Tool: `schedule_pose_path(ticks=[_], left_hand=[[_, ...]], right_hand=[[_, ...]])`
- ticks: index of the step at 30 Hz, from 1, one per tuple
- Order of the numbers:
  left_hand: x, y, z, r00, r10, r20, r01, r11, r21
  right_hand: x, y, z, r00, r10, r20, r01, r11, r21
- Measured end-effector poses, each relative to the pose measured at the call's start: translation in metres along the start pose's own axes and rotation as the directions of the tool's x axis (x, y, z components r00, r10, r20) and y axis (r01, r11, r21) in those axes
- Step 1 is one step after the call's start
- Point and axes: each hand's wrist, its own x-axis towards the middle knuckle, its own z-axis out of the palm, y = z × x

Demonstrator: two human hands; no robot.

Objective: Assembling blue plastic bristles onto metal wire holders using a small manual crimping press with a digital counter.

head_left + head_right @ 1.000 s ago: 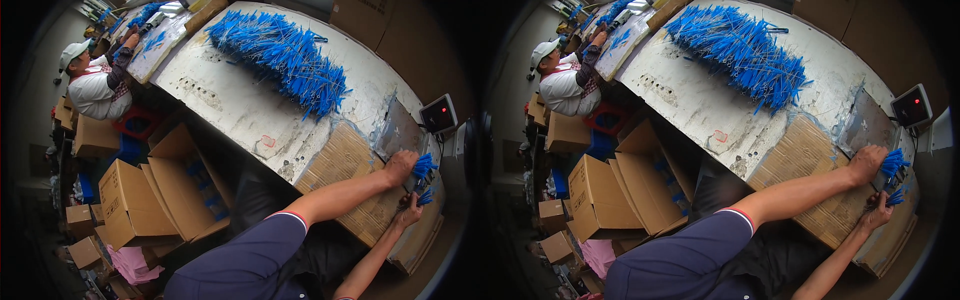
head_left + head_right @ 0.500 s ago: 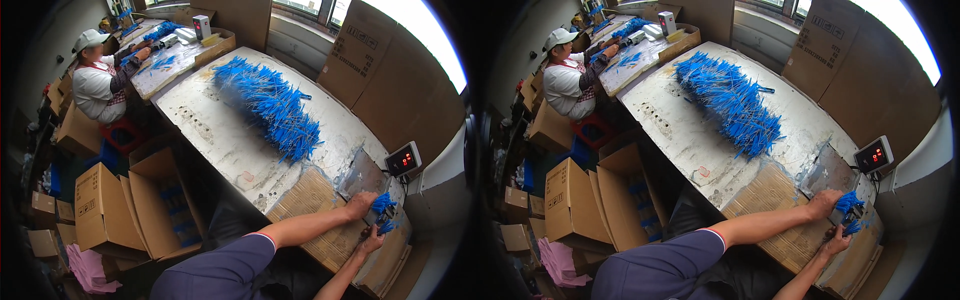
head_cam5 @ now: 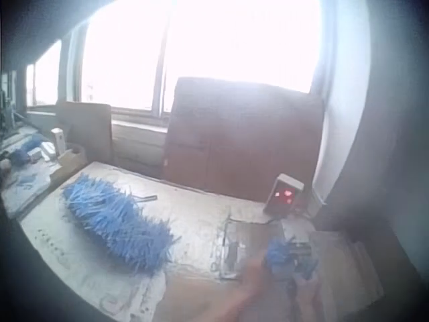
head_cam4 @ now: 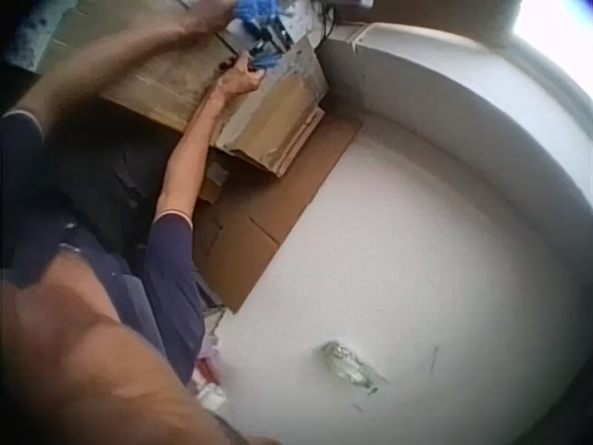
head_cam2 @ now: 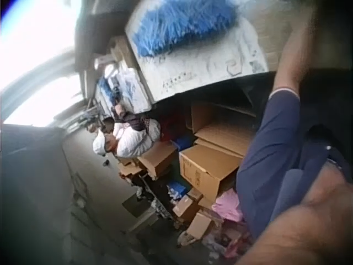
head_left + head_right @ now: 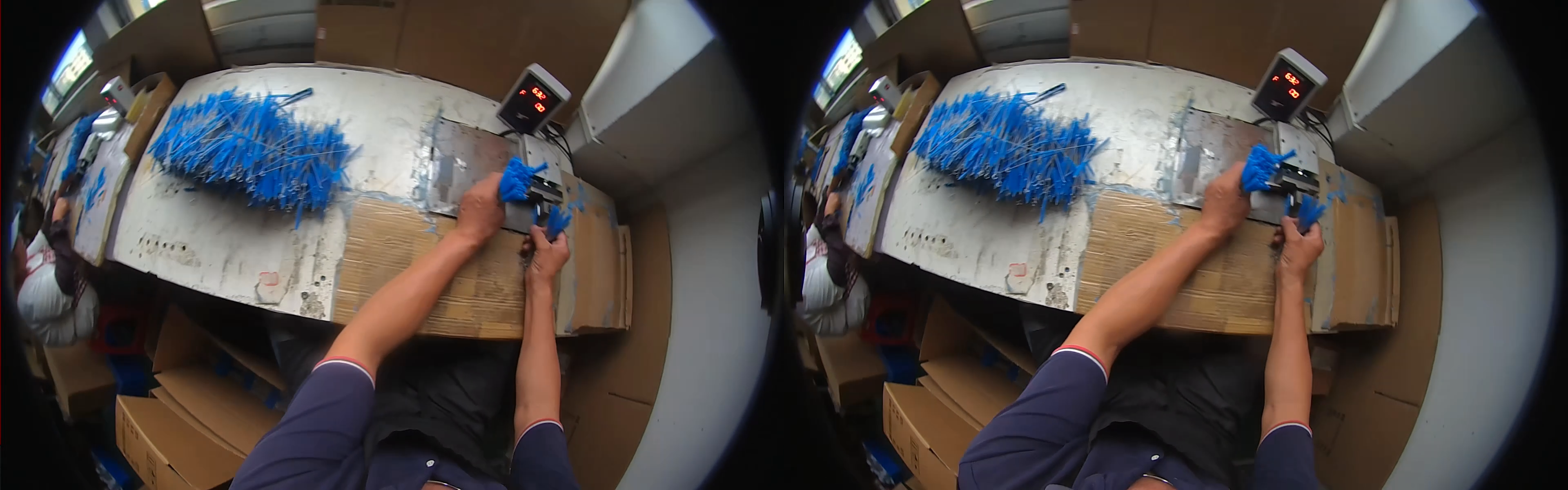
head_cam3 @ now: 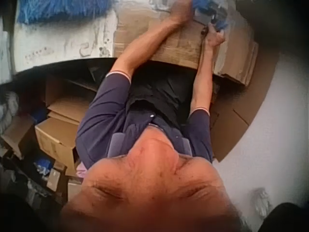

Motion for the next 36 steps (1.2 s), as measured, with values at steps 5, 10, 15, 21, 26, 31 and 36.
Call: schedule_pose_path(ticks=[5, 10, 15, 21, 26, 31, 36], left_hand=[[0.01, 0.002, 0.006, 0.996, -0.068, -0.061, 0.062, 0.993, -0.098], [-0.002, 0.007, 0.024, 0.998, -0.065, -0.006, 0.064, 0.995, -0.076], [-0.004, 0.011, 0.018, 0.995, -0.1, 0.011, 0.101, 0.993, -0.068], [-0.002, 0.007, 0.016, 0.996, -0.092, 0.011, 0.092, 0.995, -0.041], [-0.002, 0.005, 0.018, 0.999, 0.006, -0.04, -0.001, 0.99, 0.141], [-0.001, 0.009, 0.02, 0.992, 0.09, 0.091, -0.112, 0.955, 0.274], [-0.005, 0.014, 0.021, 0.975, 0.114, 0.192, -0.167, 0.943, 0.286]], right_hand=[[0.014, -0.02, 0.004, 0.998, 0.064, -0.012, -0.063, 0.996, 0.067], [0.023, -0.024, -0.013, 0.994, 0.076, -0.073, -0.078, 0.996, -0.036], [0.025, -0.023, -0.009, 0.993, 0.097, -0.066, -0.104, 0.988, -0.115], [0.027, -0.023, -0.005, 0.994, 0.092, -0.065, -0.099, 0.99, -0.105], [0.027, -0.024, -0.001, 0.989, 0.12, -0.086, -0.127, 0.989, -0.082], [0.029, -0.025, 0.0, 0.986, 0.139, -0.09, -0.144, 0.988, -0.059], [0.029, -0.022, -0.003, 0.985, 0.14, -0.099, -0.14, 0.99, 0.004]])
